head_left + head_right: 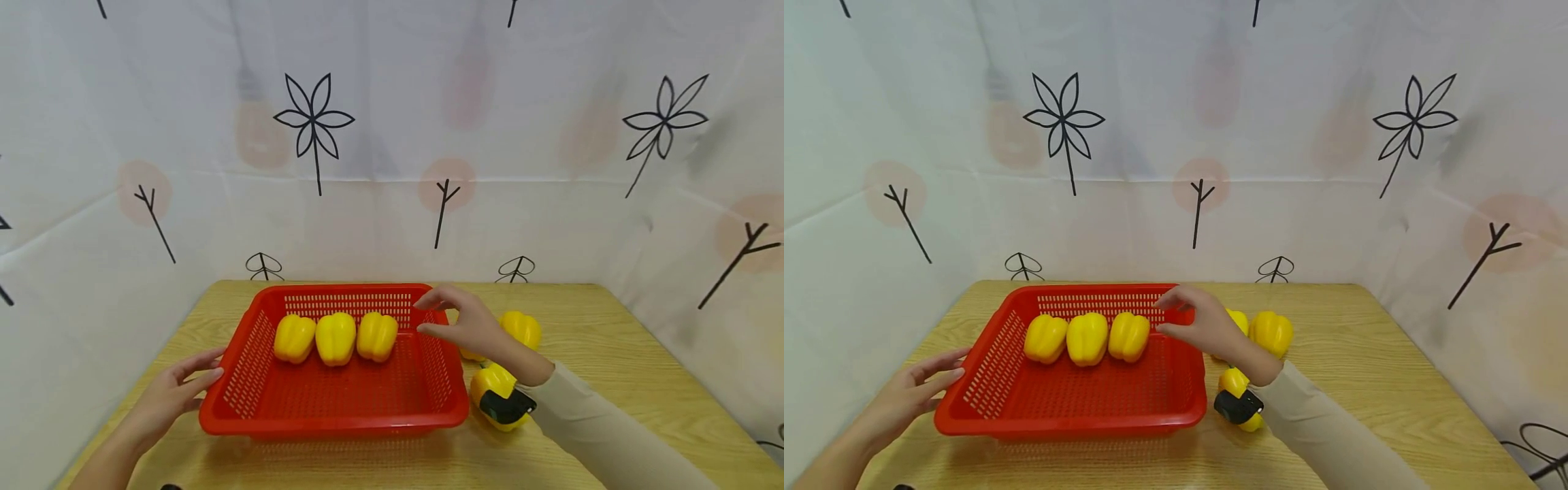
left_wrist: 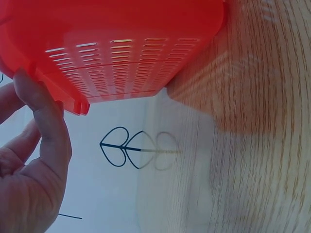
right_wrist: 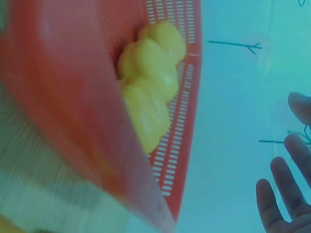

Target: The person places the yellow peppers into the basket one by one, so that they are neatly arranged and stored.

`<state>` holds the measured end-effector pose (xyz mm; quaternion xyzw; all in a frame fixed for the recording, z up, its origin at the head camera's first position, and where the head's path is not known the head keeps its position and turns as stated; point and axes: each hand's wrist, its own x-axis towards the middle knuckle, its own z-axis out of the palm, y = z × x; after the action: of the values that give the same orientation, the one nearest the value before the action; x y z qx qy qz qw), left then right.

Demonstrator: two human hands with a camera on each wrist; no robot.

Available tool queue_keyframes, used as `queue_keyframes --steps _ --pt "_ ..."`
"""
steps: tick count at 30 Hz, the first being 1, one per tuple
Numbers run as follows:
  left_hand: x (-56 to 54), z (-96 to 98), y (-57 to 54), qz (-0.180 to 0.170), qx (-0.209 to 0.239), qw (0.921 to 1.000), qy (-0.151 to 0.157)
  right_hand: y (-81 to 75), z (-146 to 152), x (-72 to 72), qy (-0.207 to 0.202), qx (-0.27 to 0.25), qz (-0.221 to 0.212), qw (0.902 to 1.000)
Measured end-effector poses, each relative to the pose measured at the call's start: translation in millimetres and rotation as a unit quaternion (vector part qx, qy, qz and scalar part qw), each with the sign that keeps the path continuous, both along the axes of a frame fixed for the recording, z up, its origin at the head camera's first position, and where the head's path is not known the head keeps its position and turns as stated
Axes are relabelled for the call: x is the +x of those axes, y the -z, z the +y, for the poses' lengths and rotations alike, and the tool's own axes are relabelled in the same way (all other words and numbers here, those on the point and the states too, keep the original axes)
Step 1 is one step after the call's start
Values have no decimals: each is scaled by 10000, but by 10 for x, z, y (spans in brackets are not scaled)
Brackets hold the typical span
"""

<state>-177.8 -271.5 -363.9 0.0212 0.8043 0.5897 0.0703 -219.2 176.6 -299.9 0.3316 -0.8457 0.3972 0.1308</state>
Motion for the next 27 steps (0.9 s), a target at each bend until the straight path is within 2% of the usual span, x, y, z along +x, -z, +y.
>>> queue_keyframes --steps 11,17,27 --pt "16 4 -7 -94 -10 9999 -88 82 230 101 81 -60 91 9999" --pt "5 3 -14 -80 -15 9999 -95 178 356 146 142 -20 74 9999" --pt "4 1 16 -1 6 9999 -100 352 560 251 413 51 347 9985"
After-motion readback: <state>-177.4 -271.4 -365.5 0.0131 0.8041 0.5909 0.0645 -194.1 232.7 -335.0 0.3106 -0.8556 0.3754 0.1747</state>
